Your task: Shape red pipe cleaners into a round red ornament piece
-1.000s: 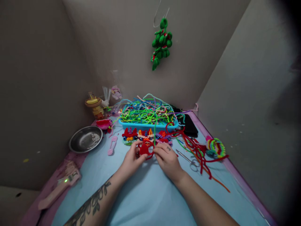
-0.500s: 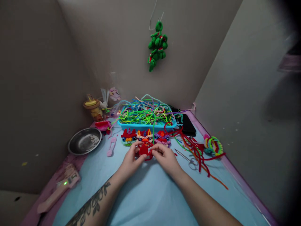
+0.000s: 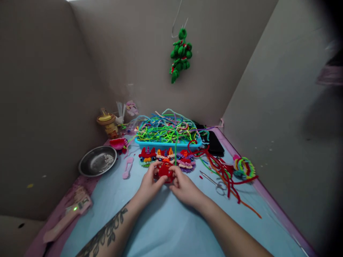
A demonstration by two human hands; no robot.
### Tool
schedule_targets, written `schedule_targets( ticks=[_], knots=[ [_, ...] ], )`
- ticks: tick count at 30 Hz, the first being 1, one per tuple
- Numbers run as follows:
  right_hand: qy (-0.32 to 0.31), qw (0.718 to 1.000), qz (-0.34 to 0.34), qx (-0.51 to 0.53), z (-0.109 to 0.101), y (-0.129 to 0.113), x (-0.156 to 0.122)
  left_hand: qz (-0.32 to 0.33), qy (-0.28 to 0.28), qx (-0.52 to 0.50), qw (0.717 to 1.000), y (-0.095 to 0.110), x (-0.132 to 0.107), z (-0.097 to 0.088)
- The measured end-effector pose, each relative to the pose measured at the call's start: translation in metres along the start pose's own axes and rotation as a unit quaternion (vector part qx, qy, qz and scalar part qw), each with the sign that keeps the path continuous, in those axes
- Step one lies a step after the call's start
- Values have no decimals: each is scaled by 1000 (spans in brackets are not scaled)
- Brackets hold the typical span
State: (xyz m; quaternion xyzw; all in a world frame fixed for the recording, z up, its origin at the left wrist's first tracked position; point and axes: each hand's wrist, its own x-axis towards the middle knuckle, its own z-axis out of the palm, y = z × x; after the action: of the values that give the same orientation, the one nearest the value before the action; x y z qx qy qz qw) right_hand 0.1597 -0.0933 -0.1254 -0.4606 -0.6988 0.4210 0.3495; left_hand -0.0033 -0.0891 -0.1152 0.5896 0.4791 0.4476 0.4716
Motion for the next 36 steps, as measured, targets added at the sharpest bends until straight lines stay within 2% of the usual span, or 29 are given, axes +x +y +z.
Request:
schedule_targets(
  ticks=[7, 15, 21, 25, 30, 33, 36],
  knots=[
    [53, 997, -32, -38, 6, 0, -1, -41, -23, -109, 993, -1, 2, 1],
    [59, 986, -75, -140, -1, 2, -1, -55, -48, -175, 982, -2, 4, -1],
    [142, 953, -163, -213, -4, 1, 0, -91, -50, -234, 967, 1, 4, -2],
    [198, 945, -124, -231, -9, -3, 0, -112, -34, -238, 964, 4, 4, -3],
    [154, 948, -122, -252, -11, -6, 0, -109, -6, -232, 966, 4, 5, -2],
    [133, 947, -143, -256, -4, -10, -2, -81, 8, -230, 970, 3, 5, 0],
    [81, 947, -166, -262, 5, -14, -6, -65, 1, -224, 972, 1, 5, 1]
  ],
)
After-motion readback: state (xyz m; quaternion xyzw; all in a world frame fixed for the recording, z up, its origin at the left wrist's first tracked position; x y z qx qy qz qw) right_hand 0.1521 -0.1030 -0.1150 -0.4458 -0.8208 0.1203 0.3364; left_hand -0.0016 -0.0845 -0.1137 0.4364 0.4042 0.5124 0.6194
